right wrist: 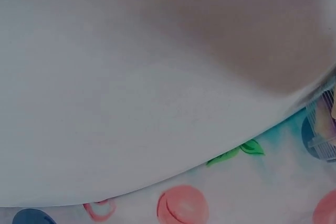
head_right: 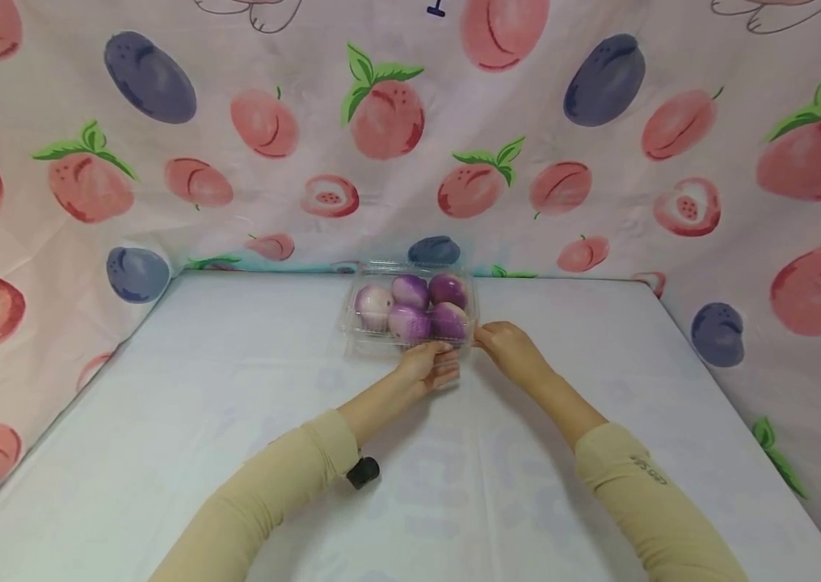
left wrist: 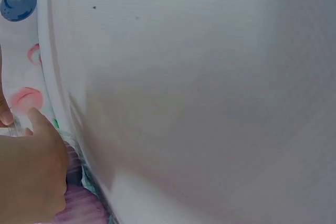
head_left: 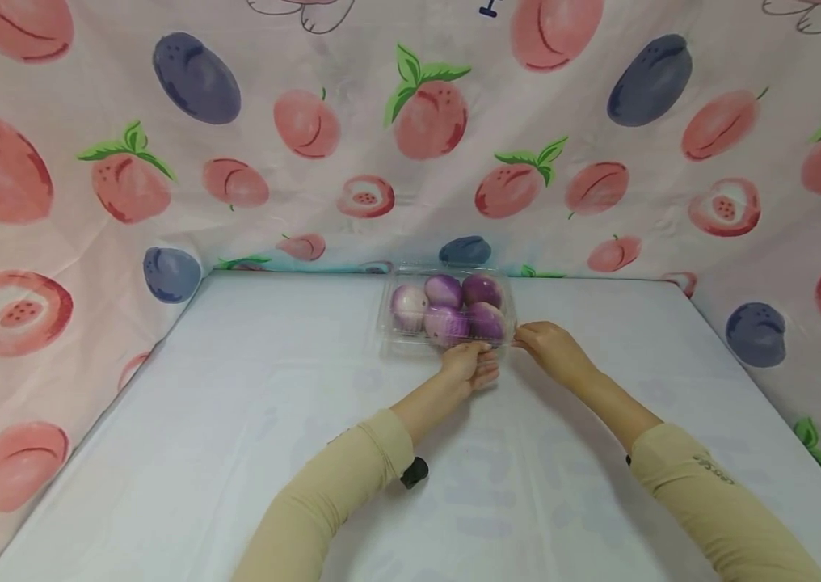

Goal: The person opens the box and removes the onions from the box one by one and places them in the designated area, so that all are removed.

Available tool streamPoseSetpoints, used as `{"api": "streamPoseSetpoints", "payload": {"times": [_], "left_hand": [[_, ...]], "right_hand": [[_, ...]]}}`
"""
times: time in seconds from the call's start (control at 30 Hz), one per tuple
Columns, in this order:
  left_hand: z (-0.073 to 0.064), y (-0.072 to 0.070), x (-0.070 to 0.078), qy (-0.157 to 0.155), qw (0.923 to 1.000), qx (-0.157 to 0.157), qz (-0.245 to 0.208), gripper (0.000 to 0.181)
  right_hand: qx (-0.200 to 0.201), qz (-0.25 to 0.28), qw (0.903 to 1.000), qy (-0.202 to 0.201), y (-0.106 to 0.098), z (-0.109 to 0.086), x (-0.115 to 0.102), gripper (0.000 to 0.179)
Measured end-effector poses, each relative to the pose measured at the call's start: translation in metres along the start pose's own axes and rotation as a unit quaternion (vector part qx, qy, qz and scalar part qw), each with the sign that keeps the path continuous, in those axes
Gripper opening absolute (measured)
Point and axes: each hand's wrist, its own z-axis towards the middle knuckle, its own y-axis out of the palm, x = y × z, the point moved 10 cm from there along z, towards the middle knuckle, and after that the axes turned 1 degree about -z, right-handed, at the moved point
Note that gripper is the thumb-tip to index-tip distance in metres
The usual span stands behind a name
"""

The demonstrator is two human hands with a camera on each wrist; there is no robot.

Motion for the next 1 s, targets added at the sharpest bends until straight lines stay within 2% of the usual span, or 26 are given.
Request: {"api": "streamPoseSetpoints", "payload": {"times": [0.17,0.33,0.4,0.5,0.63,0.73,0.87,1.0], "left_hand": [[0.003,-0.001,-0.002,-0.003,0.9997,0.015,0.016,0.025],[0.003,-0.001,0.000,-0.003,0.9996,0.020,0.021,0.022],[0.003,-0.001,0.000,-0.001,0.9995,0.022,0.021,0.021],[0.002,0.000,0.001,0.001,0.9995,0.021,0.022,0.022],[0.001,0.001,0.000,-0.002,0.9996,0.020,0.023,0.024],[0.002,0.001,-0.002,-0.006,0.9994,0.016,0.031,0.023],[0.003,0.000,-0.002,-0.004,0.9993,0.007,0.037,0.021],[0.001,-0.004,-0.001,-0.006,0.9996,0.001,0.028,0.021]], "right_hand": [[0.028,-0.018,0.9986,-0.041,-0.003,-0.004,-0.002,0.012],[0.013,-0.059,0.9955,-0.072,0.004,-0.002,-0.006,0.018],[-0.006,-0.052,0.9969,-0.059,0.006,0.001,-0.003,0.020],[-0.041,-0.013,0.9989,-0.017,0.007,0.005,0.005,0.021],[-0.082,0.032,0.9957,0.026,0.008,0.009,0.015,0.021],[-0.078,0.051,0.9948,0.043,0.001,0.015,0.019,0.018],[-0.073,0.067,0.9943,0.040,-0.006,0.023,0.015,0.014],[-0.098,0.074,0.9922,0.022,0.003,0.020,0.008,0.013]]}}
